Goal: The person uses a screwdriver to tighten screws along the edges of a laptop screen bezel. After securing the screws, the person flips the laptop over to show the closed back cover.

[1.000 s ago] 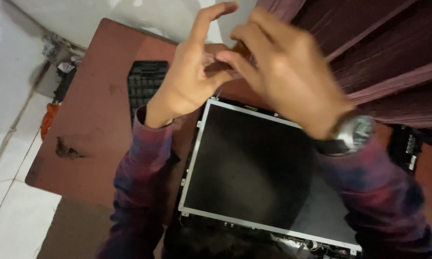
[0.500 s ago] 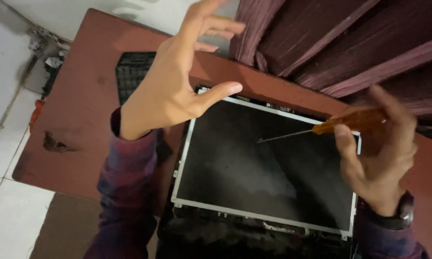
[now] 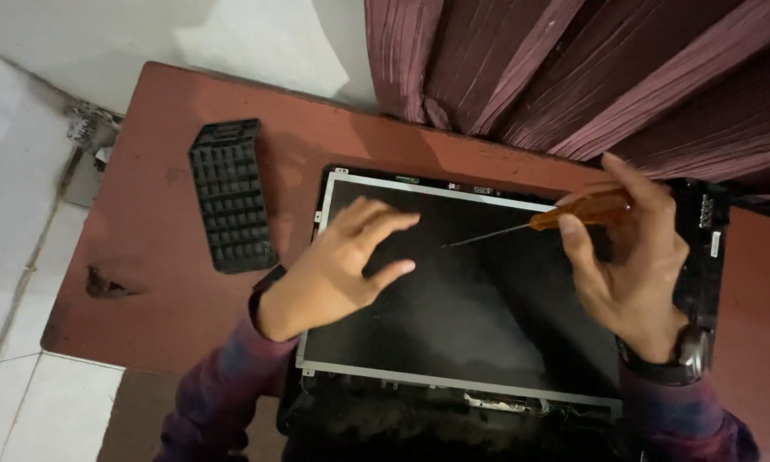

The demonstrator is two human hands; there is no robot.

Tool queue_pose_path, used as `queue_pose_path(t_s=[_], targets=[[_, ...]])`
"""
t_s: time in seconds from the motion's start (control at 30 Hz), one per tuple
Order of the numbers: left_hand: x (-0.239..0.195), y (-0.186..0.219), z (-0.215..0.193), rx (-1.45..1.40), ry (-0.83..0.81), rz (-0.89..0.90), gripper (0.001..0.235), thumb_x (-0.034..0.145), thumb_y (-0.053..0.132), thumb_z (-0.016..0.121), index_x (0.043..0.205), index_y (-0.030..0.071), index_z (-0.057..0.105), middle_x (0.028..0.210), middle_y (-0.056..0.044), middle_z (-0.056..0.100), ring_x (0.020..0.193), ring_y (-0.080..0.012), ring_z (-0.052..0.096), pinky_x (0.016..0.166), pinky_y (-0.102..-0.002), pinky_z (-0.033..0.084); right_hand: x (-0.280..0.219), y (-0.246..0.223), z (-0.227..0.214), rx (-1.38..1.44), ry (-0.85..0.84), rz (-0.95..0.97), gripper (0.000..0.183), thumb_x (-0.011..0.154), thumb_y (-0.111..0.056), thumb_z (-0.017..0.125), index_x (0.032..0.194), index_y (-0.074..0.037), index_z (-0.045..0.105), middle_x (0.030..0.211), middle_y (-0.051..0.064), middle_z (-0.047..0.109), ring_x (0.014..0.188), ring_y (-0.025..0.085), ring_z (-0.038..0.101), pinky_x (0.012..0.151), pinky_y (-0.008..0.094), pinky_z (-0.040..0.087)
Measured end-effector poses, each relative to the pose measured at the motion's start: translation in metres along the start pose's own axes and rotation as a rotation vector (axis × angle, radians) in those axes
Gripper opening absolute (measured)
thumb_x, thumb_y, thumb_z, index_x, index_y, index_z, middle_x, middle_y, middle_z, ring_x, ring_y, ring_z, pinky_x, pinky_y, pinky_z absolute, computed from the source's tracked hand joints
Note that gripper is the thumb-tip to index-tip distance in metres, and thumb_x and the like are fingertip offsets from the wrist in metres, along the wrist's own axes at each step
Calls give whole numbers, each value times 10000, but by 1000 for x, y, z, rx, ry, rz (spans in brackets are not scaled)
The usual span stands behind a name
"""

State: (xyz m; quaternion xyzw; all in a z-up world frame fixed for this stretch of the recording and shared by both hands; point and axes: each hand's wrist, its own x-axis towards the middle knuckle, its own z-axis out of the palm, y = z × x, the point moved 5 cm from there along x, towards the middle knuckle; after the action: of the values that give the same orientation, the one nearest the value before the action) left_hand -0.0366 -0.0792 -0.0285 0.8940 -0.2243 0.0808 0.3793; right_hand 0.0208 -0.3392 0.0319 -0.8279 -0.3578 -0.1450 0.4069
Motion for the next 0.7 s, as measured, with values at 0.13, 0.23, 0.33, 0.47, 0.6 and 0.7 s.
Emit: queue_pose_path(t_s=[0.13, 0.23, 0.33, 0.47, 0.6, 0.7], targets=[[-22, -9, 27, 1, -53, -39, 434, 1038, 316, 599, 1357, 28, 540, 1196, -157, 574, 1057, -336, 559, 922, -480, 484, -3, 15, -3, -34, -2, -110, 438, 1164, -89, 529, 1523, 31, 308, 1017, 235, 689, 916, 315, 761, 774, 390, 691], [-26, -6, 41, -41, 31, -74, 443, 1029, 287, 628, 1357, 4, 535, 1101, -147, 573, 997, -324, 569, 883, -451, 483, 1, -8, -8, 31, -10, -24, 468, 1134, -57, 515, 1514, 58, 268, 1121, 295, 596, 1044, 392, 682, 955, 501, 650], [-25, 1, 54, 17, 72, -107, 504, 1049, 315, 593, 1440, 13, 491, 1115, -146, 558, 1025, -329, 572, 922, -470, 502, -3, -14, -14, 46, 1, -97, 437, 1161, -6, 496, 1537, 28, 276, 1084, 267, 609, 968, 357, 718, 909, 493, 700], [-27, 6, 61, 57, 171, -82, 480, 1051, 310, 606, 1415, 10, 518, 1111, -134, 586, 987, -303, 612, 891, -444, 549, -23, -33, -24, -32, 113, -86, 442, 1173, -67, 508, 1550, 71, 321, 1040, 328, 657, 929, 392, 747, 838, 464, 684], [-33, 15, 55, -91, 260, -24, 246, 1001, 102, 695, 1226, 30, 627, 1075, -121, 611, 911, -281, 655, 854, -397, 584, -48, -30, -34, -58, 158, 374, 367, 1113, -283, 451, 1366, -21, 500, 1000, 189, 609, 788, 266, 583, 745, 352, 438], [-37, 24, 53, -152, 306, -12, 117, 979, 41, 706, 1091, 23, 676, 986, -106, 638, 820, -248, 658, 797, -347, 605, -87, 15, -43, -80, 66, 563, 540, 1085, -506, 393, 1160, -96, 737, 948, 2, 610, 722, 92, 483, 653, 200, 312]])
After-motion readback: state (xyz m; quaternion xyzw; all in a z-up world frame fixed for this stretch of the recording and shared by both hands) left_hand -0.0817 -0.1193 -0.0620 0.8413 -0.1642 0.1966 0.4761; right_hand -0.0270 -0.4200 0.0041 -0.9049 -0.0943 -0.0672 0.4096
